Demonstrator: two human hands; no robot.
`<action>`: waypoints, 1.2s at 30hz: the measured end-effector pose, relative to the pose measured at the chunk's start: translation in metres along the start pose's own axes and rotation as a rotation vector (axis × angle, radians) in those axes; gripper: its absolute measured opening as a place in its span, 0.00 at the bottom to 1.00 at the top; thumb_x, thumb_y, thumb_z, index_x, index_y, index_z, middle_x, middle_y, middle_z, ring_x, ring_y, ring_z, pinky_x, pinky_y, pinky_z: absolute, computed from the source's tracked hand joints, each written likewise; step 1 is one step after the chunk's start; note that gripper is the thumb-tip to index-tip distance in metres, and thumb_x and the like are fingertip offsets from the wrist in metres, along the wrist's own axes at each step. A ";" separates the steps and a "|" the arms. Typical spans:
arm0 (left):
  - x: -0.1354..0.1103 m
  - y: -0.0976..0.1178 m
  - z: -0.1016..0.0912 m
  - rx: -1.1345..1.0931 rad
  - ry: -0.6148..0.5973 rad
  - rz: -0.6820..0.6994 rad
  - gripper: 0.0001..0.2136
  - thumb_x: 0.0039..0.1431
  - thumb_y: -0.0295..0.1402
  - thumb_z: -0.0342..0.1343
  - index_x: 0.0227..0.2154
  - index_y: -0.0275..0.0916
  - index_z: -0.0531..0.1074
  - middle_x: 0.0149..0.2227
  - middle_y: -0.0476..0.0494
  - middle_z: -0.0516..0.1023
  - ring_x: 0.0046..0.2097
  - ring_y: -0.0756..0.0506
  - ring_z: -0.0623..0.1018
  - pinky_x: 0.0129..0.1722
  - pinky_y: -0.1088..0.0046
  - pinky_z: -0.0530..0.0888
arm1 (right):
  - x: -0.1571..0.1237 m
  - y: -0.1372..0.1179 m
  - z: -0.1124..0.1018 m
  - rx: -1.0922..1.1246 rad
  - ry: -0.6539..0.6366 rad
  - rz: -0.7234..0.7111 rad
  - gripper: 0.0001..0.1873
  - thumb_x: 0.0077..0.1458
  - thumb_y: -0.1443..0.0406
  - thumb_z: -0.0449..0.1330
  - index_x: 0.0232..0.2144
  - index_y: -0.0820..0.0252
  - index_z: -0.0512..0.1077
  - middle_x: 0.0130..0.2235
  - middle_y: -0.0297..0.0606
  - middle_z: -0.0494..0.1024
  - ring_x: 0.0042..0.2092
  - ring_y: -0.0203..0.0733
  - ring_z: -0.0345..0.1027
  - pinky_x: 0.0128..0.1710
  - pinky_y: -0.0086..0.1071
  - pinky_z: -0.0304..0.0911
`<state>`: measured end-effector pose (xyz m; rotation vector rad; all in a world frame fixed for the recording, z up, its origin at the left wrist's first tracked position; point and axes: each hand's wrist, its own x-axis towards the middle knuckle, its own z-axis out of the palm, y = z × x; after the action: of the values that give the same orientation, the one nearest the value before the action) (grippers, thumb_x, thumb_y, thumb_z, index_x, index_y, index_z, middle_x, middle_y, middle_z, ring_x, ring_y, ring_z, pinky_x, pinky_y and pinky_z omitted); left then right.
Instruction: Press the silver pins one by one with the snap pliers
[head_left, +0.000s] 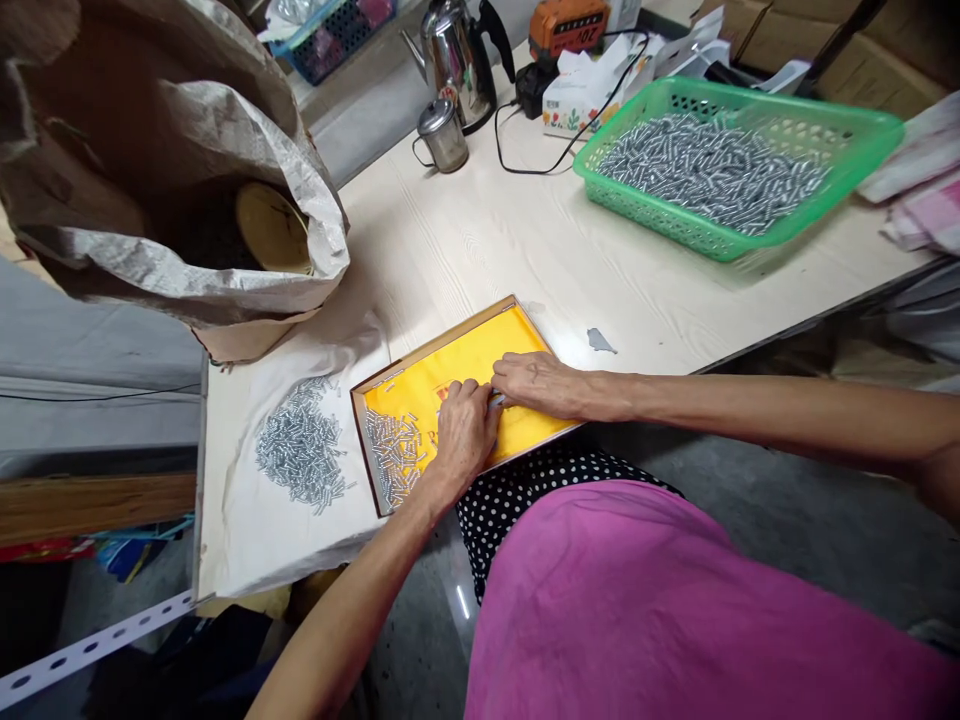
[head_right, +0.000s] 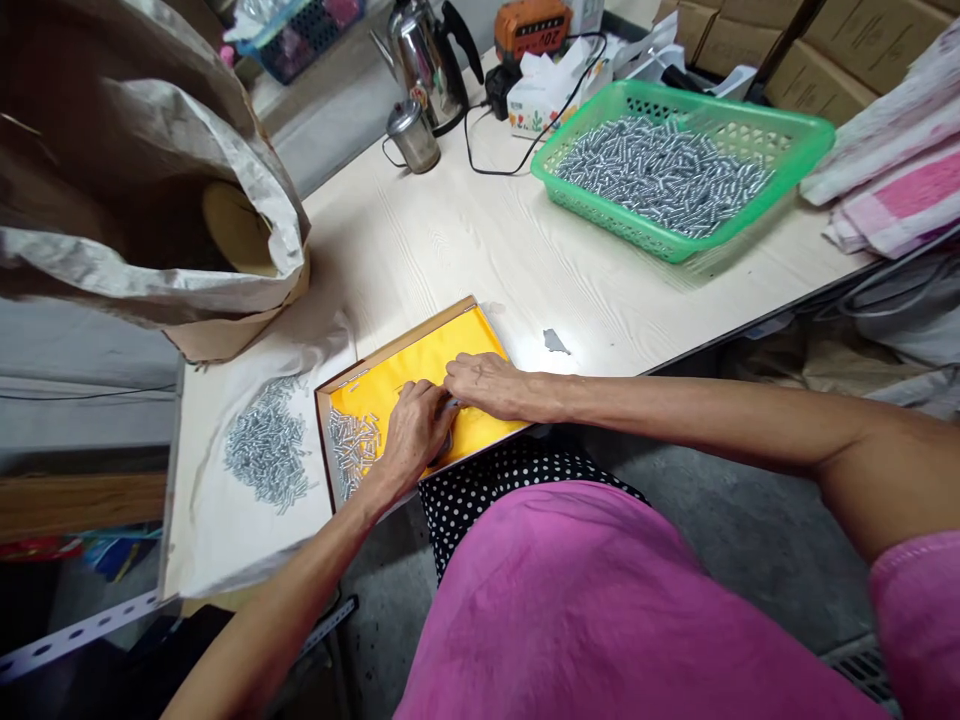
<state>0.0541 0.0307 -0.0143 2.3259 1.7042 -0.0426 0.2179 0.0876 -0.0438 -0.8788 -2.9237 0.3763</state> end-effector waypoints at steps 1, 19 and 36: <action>0.000 -0.001 0.001 -0.006 0.000 0.001 0.07 0.65 0.31 0.54 0.40 0.36 0.75 0.38 0.39 0.76 0.43 0.40 0.73 0.46 0.62 0.72 | 0.000 0.000 0.000 0.006 -0.011 0.005 0.07 0.65 0.66 0.57 0.41 0.64 0.73 0.38 0.44 0.75 0.43 0.45 0.66 0.36 0.35 0.60; -0.043 -0.028 -0.011 -0.338 -0.202 -0.613 0.21 0.54 0.44 0.60 0.11 0.40 0.66 0.13 0.51 0.61 0.22 0.49 0.65 0.26 0.72 0.56 | -0.015 -0.015 0.025 -0.080 0.216 0.013 0.07 0.65 0.69 0.53 0.37 0.59 0.71 0.36 0.41 0.73 0.41 0.46 0.58 0.36 0.37 0.47; -0.063 -0.150 -0.067 0.221 0.070 -0.791 0.15 0.66 0.39 0.50 0.42 0.38 0.81 0.45 0.35 0.81 0.43 0.39 0.79 0.35 0.69 0.66 | -0.019 -0.018 0.032 -0.103 0.342 -0.050 0.08 0.63 0.72 0.53 0.32 0.57 0.67 0.33 0.38 0.72 0.36 0.45 0.59 0.36 0.36 0.46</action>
<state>-0.1153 0.0288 0.0332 1.6334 2.6513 -0.3086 0.2199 0.0554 -0.0699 -0.7902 -2.6592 0.0624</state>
